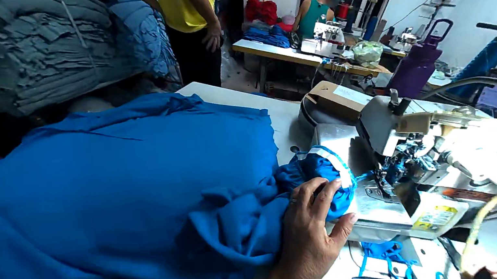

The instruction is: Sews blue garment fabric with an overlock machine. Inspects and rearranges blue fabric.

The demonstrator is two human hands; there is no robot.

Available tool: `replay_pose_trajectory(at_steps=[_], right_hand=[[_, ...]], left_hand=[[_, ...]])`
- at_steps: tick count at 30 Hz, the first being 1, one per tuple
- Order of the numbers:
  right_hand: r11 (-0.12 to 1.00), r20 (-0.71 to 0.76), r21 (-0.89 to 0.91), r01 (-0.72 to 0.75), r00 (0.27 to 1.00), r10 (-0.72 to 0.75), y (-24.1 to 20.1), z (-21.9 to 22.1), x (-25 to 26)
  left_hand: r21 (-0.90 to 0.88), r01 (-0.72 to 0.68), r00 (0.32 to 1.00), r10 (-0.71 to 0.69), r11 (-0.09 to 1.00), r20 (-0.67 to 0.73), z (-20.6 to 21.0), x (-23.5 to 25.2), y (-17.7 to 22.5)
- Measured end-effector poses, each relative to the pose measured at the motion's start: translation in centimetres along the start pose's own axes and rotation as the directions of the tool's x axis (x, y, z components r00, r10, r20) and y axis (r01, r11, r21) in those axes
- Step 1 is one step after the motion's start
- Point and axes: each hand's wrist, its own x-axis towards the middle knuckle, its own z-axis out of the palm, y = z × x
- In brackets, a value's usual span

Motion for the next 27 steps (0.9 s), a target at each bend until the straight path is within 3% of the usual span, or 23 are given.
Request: replay_pose_trajectory(at_steps=[3,5,9,13,16,20,23,27], right_hand=[[0.986,0.083,0.168,0.010,0.996,-0.024,4.2,1.6,-0.4],[0.988,0.045,0.155,0.017,0.999,-0.024,5.9,2.6,-0.6],[0.979,0.151,-0.148,0.144,0.981,-0.121,6.1,2.3,-0.9],[0.853,0.219,-0.435,0.288,0.953,-0.210,6.4,2.1,-1.2],[0.831,0.178,-0.448,0.330,0.944,-0.279,4.5,1.4,-0.1],[0.865,0.200,-0.423,0.270,0.959,-0.202,-3.8,1.8,3.1],[0.743,0.231,-0.552,0.378,0.926,-0.300,-6.2,2.7,5.2],[0.537,0.247,-0.738,0.410,0.903,-0.351,-6.8,4.6,7.9]], left_hand=[[-0.006,0.016,1.000,-0.016,1.000,0.010,-0.1,-0.2,0.0],[-0.004,0.022,1.000,-0.022,1.000,0.018,-0.3,-0.2,0.1],[0.001,0.018,0.999,-0.018,1.000,0.028,-0.4,-0.2,0.2],[0.005,0.017,0.999,-0.017,1.000,0.027,-0.3,-0.1,0.3],[0.001,0.021,0.999,-0.021,1.000,0.027,-0.4,-0.1,0.4],[-0.008,0.021,1.000,-0.021,1.000,0.019,-0.5,0.0,0.4],[-0.026,0.029,1.000,-0.029,0.999,0.011,-0.4,-0.1,0.3],[-0.018,0.026,1.000,-0.026,1.000,0.005,-0.4,-0.3,0.2]])
